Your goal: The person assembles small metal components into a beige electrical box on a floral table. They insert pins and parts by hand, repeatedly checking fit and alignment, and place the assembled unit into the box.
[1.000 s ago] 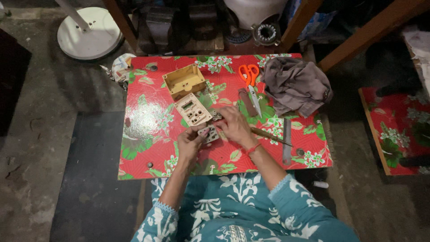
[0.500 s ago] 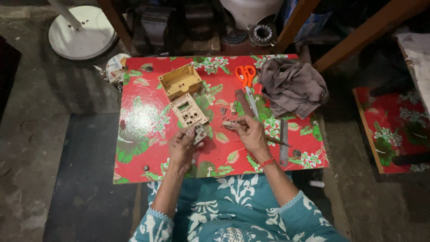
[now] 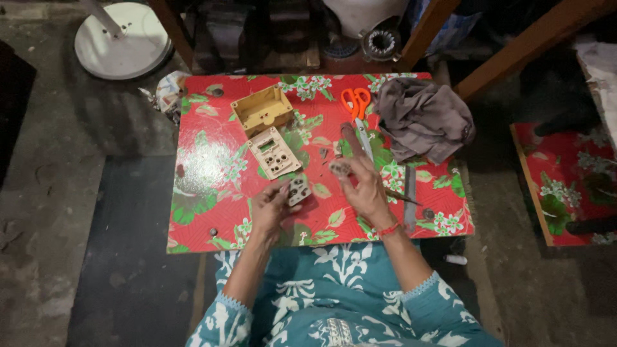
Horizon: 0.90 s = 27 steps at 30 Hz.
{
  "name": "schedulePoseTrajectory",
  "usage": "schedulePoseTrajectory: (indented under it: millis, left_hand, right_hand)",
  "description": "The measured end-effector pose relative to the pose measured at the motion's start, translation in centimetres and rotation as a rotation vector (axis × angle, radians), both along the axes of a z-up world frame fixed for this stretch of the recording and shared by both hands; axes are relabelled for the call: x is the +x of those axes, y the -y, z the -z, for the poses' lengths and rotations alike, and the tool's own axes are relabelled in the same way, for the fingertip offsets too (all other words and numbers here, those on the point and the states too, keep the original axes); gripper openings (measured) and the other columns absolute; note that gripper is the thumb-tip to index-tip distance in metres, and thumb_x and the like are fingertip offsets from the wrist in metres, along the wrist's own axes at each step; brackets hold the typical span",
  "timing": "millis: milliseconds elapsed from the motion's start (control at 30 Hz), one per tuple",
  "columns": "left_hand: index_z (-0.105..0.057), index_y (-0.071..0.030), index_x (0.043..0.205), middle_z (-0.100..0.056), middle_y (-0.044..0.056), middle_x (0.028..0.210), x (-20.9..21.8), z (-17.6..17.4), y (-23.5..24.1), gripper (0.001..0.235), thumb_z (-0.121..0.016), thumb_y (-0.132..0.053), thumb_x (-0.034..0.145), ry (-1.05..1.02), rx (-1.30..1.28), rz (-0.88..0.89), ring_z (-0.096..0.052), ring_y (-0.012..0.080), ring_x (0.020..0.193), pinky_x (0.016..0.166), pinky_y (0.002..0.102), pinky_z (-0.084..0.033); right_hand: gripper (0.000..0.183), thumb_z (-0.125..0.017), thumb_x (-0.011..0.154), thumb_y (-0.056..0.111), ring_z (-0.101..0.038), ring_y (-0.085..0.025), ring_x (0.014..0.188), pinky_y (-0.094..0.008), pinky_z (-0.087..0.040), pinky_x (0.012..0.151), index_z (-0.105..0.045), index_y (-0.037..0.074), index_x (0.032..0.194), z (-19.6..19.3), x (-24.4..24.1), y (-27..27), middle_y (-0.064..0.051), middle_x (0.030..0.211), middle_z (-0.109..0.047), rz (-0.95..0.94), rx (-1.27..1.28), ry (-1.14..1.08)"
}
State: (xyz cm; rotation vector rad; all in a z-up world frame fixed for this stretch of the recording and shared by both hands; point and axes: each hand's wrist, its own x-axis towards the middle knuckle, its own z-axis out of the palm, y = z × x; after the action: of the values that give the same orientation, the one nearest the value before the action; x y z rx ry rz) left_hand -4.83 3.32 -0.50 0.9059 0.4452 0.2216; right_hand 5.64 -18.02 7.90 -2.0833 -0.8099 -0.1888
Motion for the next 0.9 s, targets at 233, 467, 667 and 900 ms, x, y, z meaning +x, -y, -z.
schedulePoseTrajectory:
  millis: [233,467,667,900]
  left_hand:
    - [-0.065,0.001,0.125,-0.074,0.013,0.103,0.4,-0.7,1.2,0.031,-0.050,-0.014,0.103,-0.046,-0.066,0.152,-0.073,0.0219,0.073,0.060,0.033,-0.064]
    - [-0.066,0.005,0.120,-0.075,0.015,0.093,0.0,1.4,2.0,0.032,-0.050,-0.020,0.108,-0.055,-0.108,0.244,-0.070,0.0183,0.066,0.055,0.028,-0.060]
    - [-0.069,0.005,0.119,-0.069,0.015,0.084,1.6,0.8,1.3,0.033,-0.049,-0.020,0.110,0.004,0.214,0.281,-0.063,0.0181,0.061,0.052,0.030,-0.054]
    - [-0.072,-0.007,0.119,-0.069,0.018,0.114,2.6,-4.1,-5.3,0.031,-0.075,-0.015,0.089,0.059,1.488,-0.128,-0.064,0.0380,0.106,0.090,0.049,-0.053]
  right_hand:
    - [0.046,-0.070,0.078,-0.001,-0.064,-0.034,0.113,-0.042,-0.053,0.096,-0.069,0.008,0.123,-0.6,-2.4,-1.6,-0.018,0.121,-0.064,-0.309,0.002,0.098]
    - [0.045,-0.062,0.076,-0.007,-0.069,-0.030,0.108,-0.037,-0.057,0.090,-0.072,0.009,0.117,1.0,-2.9,-0.6,-0.014,0.117,-0.067,-0.375,0.020,0.028]
    - [0.035,-0.066,0.078,-0.004,-0.070,-0.031,0.101,-0.039,-0.055,0.088,-0.072,0.005,0.112,1.1,-1.6,-0.5,-0.014,0.107,-0.071,-0.310,0.013,0.077]
    - [0.021,-0.062,0.100,0.010,-0.073,-0.028,0.099,-0.035,-0.057,0.086,-0.068,0.002,0.119,2.3,0.8,0.3,-0.014,0.110,-0.075,-0.108,0.338,-0.226]
